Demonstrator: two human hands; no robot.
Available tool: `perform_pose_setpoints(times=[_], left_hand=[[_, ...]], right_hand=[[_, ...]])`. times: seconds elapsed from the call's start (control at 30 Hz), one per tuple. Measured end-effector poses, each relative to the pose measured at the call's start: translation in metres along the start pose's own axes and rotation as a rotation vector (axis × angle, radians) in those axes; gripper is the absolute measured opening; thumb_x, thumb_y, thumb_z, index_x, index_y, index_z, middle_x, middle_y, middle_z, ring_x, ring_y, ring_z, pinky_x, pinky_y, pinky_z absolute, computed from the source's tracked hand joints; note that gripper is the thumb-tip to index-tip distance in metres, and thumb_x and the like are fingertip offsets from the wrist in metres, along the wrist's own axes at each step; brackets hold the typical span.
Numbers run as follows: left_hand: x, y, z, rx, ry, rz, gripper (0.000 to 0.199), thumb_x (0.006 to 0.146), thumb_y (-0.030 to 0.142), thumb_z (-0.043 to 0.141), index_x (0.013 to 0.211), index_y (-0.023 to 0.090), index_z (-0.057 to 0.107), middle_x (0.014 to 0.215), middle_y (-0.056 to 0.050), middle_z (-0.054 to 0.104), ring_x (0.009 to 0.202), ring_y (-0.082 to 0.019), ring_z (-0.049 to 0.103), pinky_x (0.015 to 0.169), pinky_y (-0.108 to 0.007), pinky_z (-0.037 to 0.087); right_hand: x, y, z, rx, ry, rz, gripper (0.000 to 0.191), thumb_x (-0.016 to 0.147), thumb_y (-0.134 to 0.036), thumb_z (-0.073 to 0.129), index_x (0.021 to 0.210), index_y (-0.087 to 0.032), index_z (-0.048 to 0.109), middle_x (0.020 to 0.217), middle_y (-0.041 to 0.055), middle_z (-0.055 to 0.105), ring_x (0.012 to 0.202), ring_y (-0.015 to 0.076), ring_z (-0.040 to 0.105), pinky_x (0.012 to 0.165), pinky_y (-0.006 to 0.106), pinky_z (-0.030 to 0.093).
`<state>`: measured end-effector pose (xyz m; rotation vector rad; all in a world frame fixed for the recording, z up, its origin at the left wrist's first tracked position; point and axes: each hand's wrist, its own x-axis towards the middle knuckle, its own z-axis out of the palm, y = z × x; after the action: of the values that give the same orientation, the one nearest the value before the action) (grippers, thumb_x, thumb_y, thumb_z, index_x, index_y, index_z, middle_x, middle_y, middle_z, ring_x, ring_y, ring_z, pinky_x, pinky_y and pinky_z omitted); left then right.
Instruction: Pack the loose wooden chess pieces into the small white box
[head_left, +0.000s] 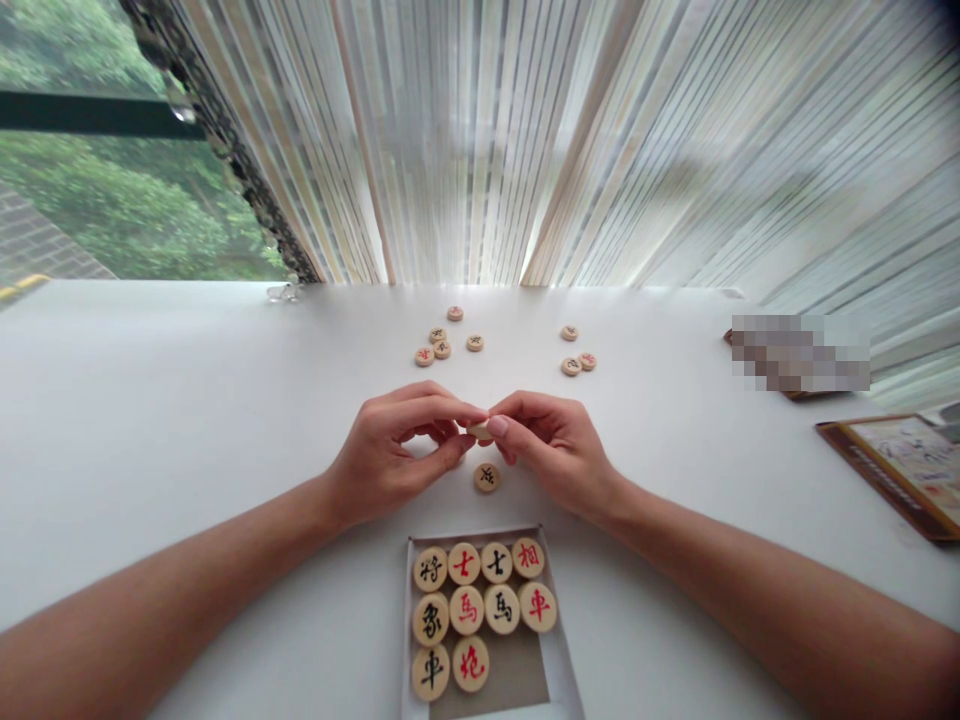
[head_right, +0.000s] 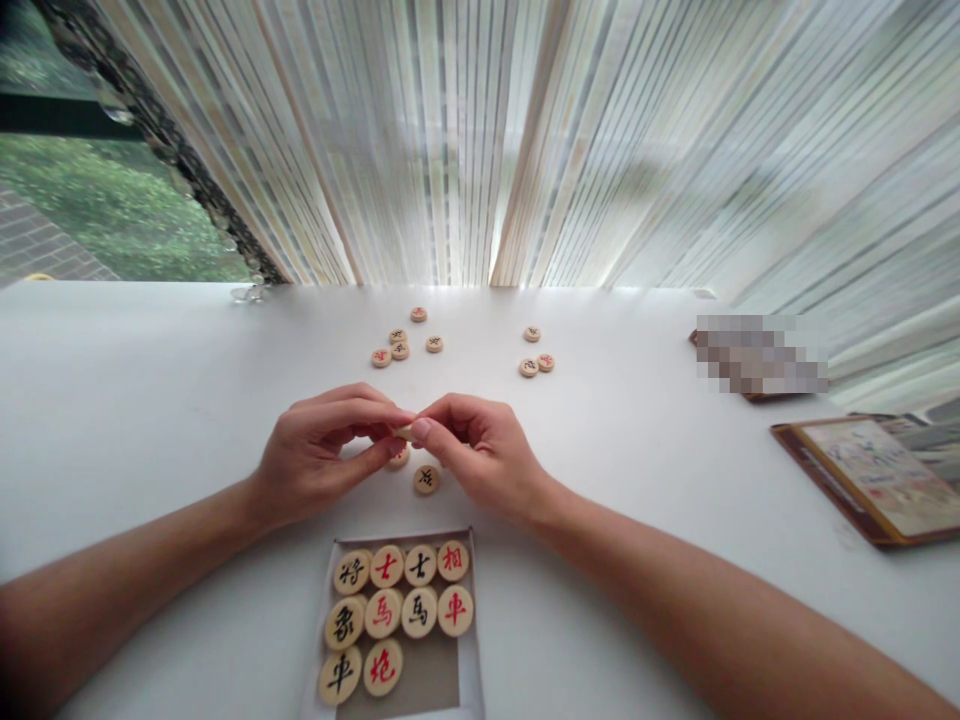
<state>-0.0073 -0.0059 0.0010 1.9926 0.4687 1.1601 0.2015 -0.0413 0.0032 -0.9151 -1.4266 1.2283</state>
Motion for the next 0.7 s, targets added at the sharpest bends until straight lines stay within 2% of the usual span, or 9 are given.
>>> perform_pose_setpoints(times=[0.2, 0.37, 0.57, 0.7], left_hand=[[-0.0003, -0.0002, 0.0001, 0.004, -0.002, -0.003, 0.032, 0.088, 0.0, 0.074, 0.117, 0.014, 0.079, 0.101, -0.009, 0.072, 0.079, -0.013, 0.072, 0.07, -0.024, 0.064], [0.0003, 0.0006, 0.0006, 0.042, 0.004, 0.012, 0.031, 0.089, 0.001, 0.074, 0.117, 0.013, 0.079, 0.099, -0.009, 0.073, 0.079, -0.012, 0.073, 0.069, -0.022, 0.063], [0.0034, 0.004, 0.0008, 0.099, -0.018, 0.033, 0.029, 0.09, 0.004, 0.075, 0.117, 0.015, 0.08, 0.094, -0.007, 0.075, 0.075, -0.01, 0.071, 0.068, -0.018, 0.061], [0.0028, 0.0023, -0.0004, 0.04, -0.038, -0.037, 0.03, 0.093, 0.008, 0.074, 0.122, 0.015, 0.079, 0.096, -0.009, 0.075, 0.08, -0.012, 0.073, 0.069, -0.019, 0.062]], right_hand=[[0.0021, -0.0032, -0.0017, 0.043, -0.036, 0.027, 0.039, 0.089, -0.05, 0.079, 0.082, -0.012, 0.073, 0.064, 0.0011, 0.062, 0.057, 0.0079, 0.051, 0.054, 0.021, 0.039], [0.0033, -0.0022, 0.0002, 0.062, -0.032, 0.06, 0.041, 0.083, -0.052, 0.084, 0.082, -0.013, 0.071, 0.06, -0.001, 0.058, 0.055, 0.0073, 0.045, 0.05, 0.021, 0.034], [0.0025, 0.0019, 0.0012, 0.103, -0.014, 0.124, 0.039, 0.073, -0.043, 0.093, 0.079, -0.012, 0.072, 0.063, 0.0004, 0.064, 0.054, 0.0066, 0.048, 0.048, 0.019, 0.034], [0.0034, 0.0021, 0.0013, 0.206, -0.021, 0.16, 0.039, 0.066, -0.037, 0.098, 0.085, -0.013, 0.074, 0.072, 0.0027, 0.071, 0.055, 0.0066, 0.054, 0.049, 0.019, 0.041]])
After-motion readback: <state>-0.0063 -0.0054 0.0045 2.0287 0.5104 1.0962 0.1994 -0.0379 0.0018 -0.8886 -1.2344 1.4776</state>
